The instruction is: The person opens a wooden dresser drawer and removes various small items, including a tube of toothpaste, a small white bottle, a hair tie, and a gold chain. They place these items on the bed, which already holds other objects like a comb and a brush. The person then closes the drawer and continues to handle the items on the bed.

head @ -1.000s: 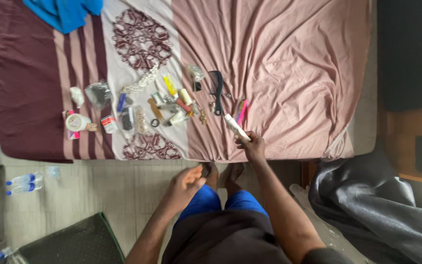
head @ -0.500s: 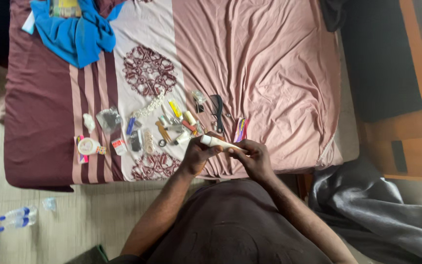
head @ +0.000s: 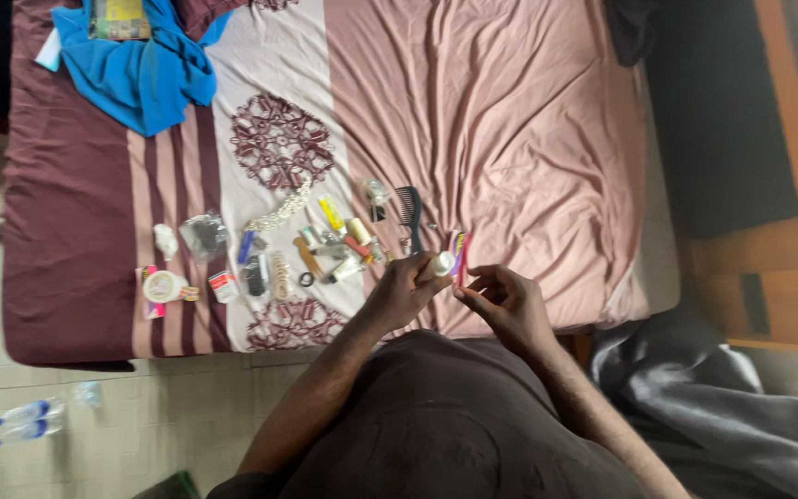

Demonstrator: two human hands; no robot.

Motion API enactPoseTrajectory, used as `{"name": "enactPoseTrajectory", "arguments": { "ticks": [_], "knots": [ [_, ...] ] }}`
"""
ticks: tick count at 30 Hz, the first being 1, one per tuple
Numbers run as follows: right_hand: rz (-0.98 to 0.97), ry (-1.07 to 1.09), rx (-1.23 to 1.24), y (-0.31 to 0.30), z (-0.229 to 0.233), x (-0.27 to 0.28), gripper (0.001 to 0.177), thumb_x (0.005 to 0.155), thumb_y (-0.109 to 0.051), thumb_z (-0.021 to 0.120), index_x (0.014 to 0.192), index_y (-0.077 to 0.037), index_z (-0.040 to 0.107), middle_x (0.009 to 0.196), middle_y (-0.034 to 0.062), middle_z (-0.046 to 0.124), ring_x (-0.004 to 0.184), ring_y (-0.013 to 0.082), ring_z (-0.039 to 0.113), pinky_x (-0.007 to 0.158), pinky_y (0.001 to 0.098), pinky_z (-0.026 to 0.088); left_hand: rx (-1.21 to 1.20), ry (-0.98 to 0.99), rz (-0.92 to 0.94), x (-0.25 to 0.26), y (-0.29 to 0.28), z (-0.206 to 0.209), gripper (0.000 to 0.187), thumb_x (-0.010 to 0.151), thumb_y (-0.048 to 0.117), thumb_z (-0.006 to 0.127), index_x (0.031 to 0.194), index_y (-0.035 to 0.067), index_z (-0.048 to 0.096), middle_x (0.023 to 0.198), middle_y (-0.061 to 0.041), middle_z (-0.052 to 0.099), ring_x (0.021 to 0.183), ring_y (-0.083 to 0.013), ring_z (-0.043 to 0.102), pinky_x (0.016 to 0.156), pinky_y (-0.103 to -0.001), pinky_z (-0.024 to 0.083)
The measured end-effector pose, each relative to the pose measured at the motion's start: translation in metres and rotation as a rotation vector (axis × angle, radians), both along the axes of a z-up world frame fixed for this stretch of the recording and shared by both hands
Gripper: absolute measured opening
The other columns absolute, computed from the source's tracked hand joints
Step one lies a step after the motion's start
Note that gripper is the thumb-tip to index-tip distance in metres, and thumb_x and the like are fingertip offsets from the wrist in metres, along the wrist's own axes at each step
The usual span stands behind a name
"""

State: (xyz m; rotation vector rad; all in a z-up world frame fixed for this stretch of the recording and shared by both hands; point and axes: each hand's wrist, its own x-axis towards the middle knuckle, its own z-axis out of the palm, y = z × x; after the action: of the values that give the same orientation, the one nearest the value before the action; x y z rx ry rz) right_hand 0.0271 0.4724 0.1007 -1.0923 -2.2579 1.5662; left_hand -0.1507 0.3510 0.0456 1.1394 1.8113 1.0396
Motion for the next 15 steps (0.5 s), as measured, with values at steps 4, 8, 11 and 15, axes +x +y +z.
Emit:
{"name": "enactPoseTrajectory", "arguments": {
  "ticks": [4,8,11,15],
  "knots": [
    [0.077,0.103,-0.016,0.016,0.006,0.001,0.038,0.087,-0.023,0.080,0.116,0.000,0.071,0.086,0.0083,0.080,0.073,0.0107,0.074,0.064,0.0258,0.059,0.325,0.354,-0.092,0.011,0.004,0.018,0.030,0.092,0.022,0.078,0.110,0.002,0.067,0.094,-0.013,0.073,0.086,-0.0300,0.073,0.070,-0.042,0.058],
    [0.183,0.092,0.089,0.028,0.012,0.003,0.026,0.089,-0.021,0.079,0.105,0.000,0.077,0.088,0.0075,0.081,0.077,0.0119,0.076,0.067,0.0275,0.061,0.250,0.449,-0.101,0.020,0.011,0.029,0.030,0.089,0.024,0.080,0.108,0.004,0.068,0.091,-0.012,0.073,0.082,-0.0314,0.074,0.069,-0.044,0.058],
    [0.280,0.123,0.245,0.036,0.023,0.008,0.024,0.088,-0.018,0.081,0.105,-0.002,0.077,0.088,0.0082,0.079,0.075,0.0155,0.078,0.065,0.0293,0.061,0.274,0.464,-0.111,0.021,0.020,0.028,0.031,0.086,0.024,0.081,0.107,0.004,0.067,0.090,-0.012,0.073,0.083,-0.0323,0.074,0.071,-0.045,0.058],
    [0.509,0.415,0.521,0.046,0.035,0.005,0.023,0.086,-0.005,0.075,0.108,-0.007,0.077,0.106,0.0100,0.075,0.090,0.0244,0.076,0.075,0.0321,0.062,0.231,0.311,-0.103,0.022,0.023,0.027,0.023,0.090,0.020,0.080,0.105,0.007,0.070,0.090,-0.013,0.075,0.086,-0.0354,0.075,0.072,-0.046,0.058]
  ]
}}
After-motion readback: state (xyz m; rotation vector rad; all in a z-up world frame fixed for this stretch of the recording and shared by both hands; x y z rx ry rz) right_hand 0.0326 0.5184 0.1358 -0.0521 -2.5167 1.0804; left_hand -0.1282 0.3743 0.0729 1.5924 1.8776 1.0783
